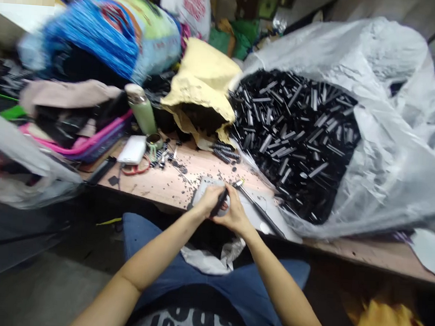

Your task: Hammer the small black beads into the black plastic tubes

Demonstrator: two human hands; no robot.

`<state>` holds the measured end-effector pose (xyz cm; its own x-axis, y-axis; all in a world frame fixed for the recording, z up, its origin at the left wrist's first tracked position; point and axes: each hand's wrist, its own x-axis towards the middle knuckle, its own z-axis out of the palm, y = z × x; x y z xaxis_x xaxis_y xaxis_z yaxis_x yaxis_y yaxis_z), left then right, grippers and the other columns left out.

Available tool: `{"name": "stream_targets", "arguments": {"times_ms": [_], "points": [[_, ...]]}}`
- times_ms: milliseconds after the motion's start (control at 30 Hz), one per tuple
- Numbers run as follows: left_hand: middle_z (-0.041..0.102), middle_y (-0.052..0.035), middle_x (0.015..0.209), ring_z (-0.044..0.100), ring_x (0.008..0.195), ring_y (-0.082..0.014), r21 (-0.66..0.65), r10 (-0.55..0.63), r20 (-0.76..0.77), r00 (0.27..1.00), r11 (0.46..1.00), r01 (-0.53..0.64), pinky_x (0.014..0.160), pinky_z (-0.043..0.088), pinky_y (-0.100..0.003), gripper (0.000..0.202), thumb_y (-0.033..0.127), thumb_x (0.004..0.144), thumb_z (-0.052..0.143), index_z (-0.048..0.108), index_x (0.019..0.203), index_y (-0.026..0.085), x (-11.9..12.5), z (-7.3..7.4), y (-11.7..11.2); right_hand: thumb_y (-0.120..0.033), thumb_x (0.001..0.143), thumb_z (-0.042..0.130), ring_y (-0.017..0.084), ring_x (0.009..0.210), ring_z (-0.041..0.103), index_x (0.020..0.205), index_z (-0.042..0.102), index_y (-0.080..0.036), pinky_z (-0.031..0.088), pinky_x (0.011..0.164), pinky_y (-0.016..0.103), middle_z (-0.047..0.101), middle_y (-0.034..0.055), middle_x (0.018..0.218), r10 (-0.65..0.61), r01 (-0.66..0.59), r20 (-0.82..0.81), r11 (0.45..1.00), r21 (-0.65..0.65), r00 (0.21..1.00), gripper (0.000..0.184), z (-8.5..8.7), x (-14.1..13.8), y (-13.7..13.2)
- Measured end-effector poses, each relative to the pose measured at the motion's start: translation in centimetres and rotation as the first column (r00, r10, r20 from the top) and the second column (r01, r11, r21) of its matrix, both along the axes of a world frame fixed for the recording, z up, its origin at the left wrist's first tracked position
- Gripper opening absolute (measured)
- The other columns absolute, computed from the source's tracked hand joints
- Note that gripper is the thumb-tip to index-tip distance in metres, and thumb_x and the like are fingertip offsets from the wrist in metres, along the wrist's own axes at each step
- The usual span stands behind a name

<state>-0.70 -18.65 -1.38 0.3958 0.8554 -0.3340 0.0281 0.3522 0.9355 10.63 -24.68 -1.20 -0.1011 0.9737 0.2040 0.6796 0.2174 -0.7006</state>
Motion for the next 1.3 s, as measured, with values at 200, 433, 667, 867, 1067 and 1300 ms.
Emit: {"name": "stream_targets", "arguments": {"times_ms": [200,433,667,867,1067,1300], "points": [[0.057,-0.0189,0.114,0.055,0.107,-0.0276,0.722,0.113,-0.519,0.847,0.589,0.364,0.093,0.049,-0.043,0.049,0.02,0.088,0.049,0.047,0.136,0.013,0.5,-3.0,-0.6,-0.026,0.074,0.058,0.032,0.131,0.042,0.144,0.027,-0.016,0.039,0.107,0.054,0.043,0.0184,0.138,-0.187,0.163,0.163,0.975,0.148,0.969,0.077,-4.4,1.6,1.3],[0.064,-0.0163,0.109,0.059,0.099,-0.0256,0.722,0.049,-0.673,0.738,0.258,0.642,0.084,0.048,-0.039,0.045,0.011,0.09,0.036,0.054,0.131,0.017,-1.1,-4.2,0.1,-0.037,0.086,0.051,0.037,0.098,0.058,0.099,0.062,-0.019,0.049,0.079,0.052,0.062,0.0194,0.101,-0.432,0.401,0.612,0.895,0.196,0.663,0.024,-2.7,7.8,-0.9],[0.064,-0.0146,0.118,0.055,0.111,-0.0274,0.676,0.171,-0.737,0.654,0.175,0.716,0.093,0.035,-0.05,0.042,0.011,0.092,0.039,0.054,0.13,0.019,-2.5,-3.7,0.3,-0.041,0.099,0.026,0.02,0.067,0.061,0.093,0.052,-0.02,0.041,0.063,0.028,0.062,0.0044,0.072,-0.408,0.496,0.396,0.856,-0.148,0.823,0.034,1.7,6.7,-4.9],[0.062,-0.0106,0.126,0.051,0.119,-0.0273,0.669,0.234,-0.742,0.628,0.187,0.72,0.099,0.032,-0.049,0.044,0.011,0.095,0.031,0.052,0.132,0.02,-2.4,-4.5,-0.5,-0.038,0.1,0.026,0.02,0.062,0.059,0.093,0.051,-0.019,0.031,0.058,0.026,0.061,0.0044,0.067,-0.272,0.497,0.556,0.813,-0.303,0.785,0.032,2.3,4.1,-7.2],[0.038,-0.022,0.147,0.029,0.14,-0.0309,0.646,0.232,-0.761,0.606,0.19,0.739,0.113,0.02,-0.047,0.059,0.038,0.095,0.036,0.037,0.141,0.001,0.0,-5.0,-3.2,-0.041,0.101,0.012,0.017,0.062,0.06,0.095,0.05,-0.019,0.034,0.058,0.025,0.064,0.0056,0.072,-0.337,0.417,0.392,0.898,-0.14,0.856,0.044,5.1,1.4,-7.2],[0.045,-0.0212,0.142,0.038,0.134,-0.0288,0.687,0.128,-0.726,0.676,0.17,0.706,0.109,0.03,-0.046,0.053,0.023,0.089,0.038,0.04,0.14,0.005,0.0,-5.6,-2.3,-0.039,0.1,0.024,0.022,0.067,0.065,0.102,0.054,-0.019,0.034,0.058,0.027,0.07,0.0088,0.079,-0.006,0.209,0.487,0.908,-0.364,0.874,0.037,4.1,-1.8,-5.4]]}}
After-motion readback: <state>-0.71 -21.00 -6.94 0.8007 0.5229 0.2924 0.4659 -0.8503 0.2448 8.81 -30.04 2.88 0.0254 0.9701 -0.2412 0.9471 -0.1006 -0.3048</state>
